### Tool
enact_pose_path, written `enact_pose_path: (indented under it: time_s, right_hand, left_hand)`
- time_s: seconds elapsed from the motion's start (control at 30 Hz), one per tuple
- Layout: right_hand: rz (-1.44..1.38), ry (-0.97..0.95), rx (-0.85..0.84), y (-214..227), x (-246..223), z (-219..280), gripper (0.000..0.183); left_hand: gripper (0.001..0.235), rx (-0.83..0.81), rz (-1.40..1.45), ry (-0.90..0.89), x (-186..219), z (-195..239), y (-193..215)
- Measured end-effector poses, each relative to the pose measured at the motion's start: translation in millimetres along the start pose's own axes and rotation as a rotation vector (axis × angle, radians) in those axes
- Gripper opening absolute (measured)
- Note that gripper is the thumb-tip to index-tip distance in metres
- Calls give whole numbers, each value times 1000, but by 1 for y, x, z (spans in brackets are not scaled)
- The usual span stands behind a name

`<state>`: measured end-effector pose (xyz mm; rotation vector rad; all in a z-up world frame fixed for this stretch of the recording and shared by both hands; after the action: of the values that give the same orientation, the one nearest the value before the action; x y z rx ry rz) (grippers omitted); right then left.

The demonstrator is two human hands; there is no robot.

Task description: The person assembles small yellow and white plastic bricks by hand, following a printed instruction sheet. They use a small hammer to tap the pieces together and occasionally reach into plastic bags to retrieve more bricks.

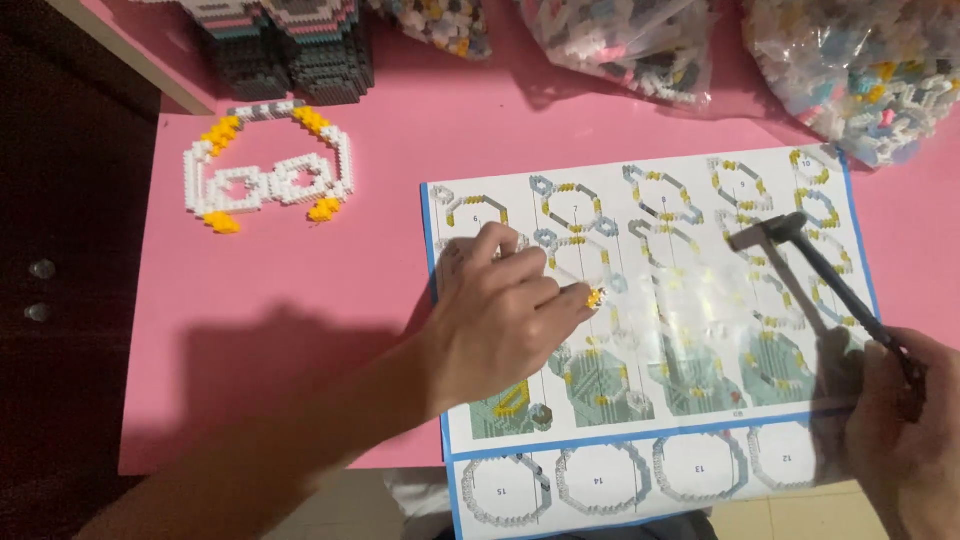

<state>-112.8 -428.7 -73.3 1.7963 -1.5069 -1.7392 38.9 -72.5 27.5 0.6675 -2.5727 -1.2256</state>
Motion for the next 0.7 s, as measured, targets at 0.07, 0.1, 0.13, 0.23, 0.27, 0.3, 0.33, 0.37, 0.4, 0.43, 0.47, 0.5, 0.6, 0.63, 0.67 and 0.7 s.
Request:
enact_pose_path:
  time_s: [0.07, 0.1, 0.13, 0.23, 0.27, 0.3, 0.33, 0.37, 0.4, 0.43, 0.47, 0.5, 0.6, 0.63, 0.67, 0.7]
  right_hand:
    - [-68, -52, 19, -3, 21, -4, 22]
    - [-56, 32, -5, -3, 14, -6, 22]
    - [-45, 116, -30, -3, 7, -7, 21]
    - [93, 103, -110, -11, 4, -26, 25]
    - [93, 104, -111, -11, -1, -27, 25]
    - [99, 117, -121, -11, -7, -29, 22]
    - [105, 129, -131, -12, -12, -31, 21]
    - [103, 131, -137, -25, -21, -29, 21]
    - [-213, -94, -34, -28, -9, -29, 10]
    - [-537, -328, 60, -38, 6, -23, 10]
    - [-537, -329, 55, -35, -1, -19, 10]
    - [-504, -253, 8, -33, -16, -19, 9]
    - [-364, -151, -59, -25, -24, -17, 18]
    - [-261, -125, -77, -22, -21, -16, 23]
    - [-260, -127, -81, -22, -20, -16, 23]
    - [-319, -221, -87, -24, -10, -14, 23]
  left_hand:
    - [11, 39, 17, 8, 1, 2, 4]
    - [7, 60, 114, -64, 9, 5, 6]
    - [16, 80, 211, -137, 17, 10, 8]
    - [11, 260, 371, -207, 45, 16, 25]
    - [11, 261, 371, -206, 44, 12, 34]
    - [17, 241, 406, -248, 47, 8, 43]
    - [24, 221, 441, -290, 50, 5, 52]
    - [24, 219, 439, -284, 49, 8, 47]
    - [20, 162, 465, -273, 48, 10, 37]
    - [18, 105, 493, -263, 47, 12, 27]
    - [18, 103, 492, -258, 45, 10, 32]
    - [16, 75, 543, -211, 38, 6, 33]
    - [8, 63, 674, -114, 26, 1, 33]
    - [12, 80, 752, -65, 21, 1, 33]
    - [12, 78, 754, -62, 21, 1, 32]
    - [7, 47, 759, -34, 19, 2, 27]
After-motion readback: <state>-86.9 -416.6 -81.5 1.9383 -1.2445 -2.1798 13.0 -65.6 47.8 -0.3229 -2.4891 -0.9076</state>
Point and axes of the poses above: each hand's wrist, its own z-axis away from the middle knuckle, its own y-axis out of the back of the hand, x = y × z, the point moved 10 cm from there along -z, towards the middle knuckle, and after that the axes turned 6 degrees about -z, right-handed, at the moved point
